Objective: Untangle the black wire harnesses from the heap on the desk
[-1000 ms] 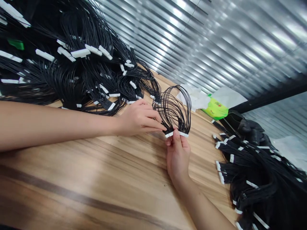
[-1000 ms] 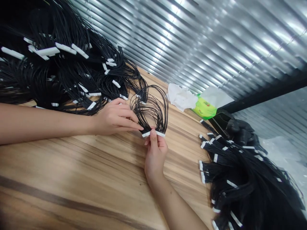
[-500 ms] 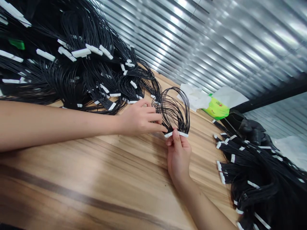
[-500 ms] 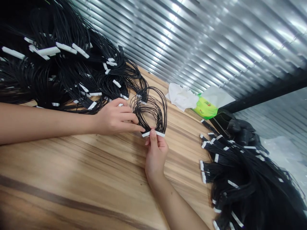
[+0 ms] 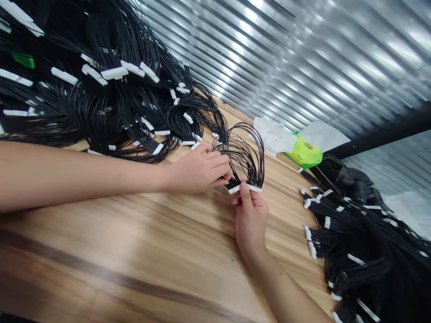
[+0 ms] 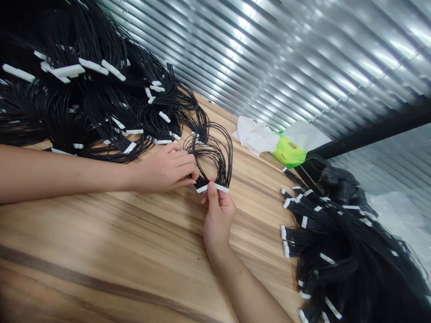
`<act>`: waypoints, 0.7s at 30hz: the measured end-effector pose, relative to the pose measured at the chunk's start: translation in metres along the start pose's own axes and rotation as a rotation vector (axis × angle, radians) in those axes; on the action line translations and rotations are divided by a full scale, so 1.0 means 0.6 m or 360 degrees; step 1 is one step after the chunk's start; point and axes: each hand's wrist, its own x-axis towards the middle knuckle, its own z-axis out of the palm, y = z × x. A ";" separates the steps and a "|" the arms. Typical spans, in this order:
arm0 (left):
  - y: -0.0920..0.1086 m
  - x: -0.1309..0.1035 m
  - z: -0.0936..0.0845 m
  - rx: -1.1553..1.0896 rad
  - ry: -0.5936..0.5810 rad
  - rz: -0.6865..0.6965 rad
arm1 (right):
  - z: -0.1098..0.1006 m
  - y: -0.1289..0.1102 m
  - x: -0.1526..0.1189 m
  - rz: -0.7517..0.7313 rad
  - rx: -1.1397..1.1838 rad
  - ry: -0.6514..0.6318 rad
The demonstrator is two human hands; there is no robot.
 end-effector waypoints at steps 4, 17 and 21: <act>0.000 0.000 -0.011 0.0065 0.0176 0.0196 | 0.004 -0.010 0.001 0.0043 0.0187 -0.0012; -0.015 -0.009 -0.004 -0.0475 0.0002 -0.0182 | 0.000 -0.023 0.017 0.0474 0.0747 -0.0343; -0.018 -0.011 -0.004 -0.0843 -0.0035 -0.0313 | -0.001 -0.024 0.011 0.0507 0.0880 -0.0365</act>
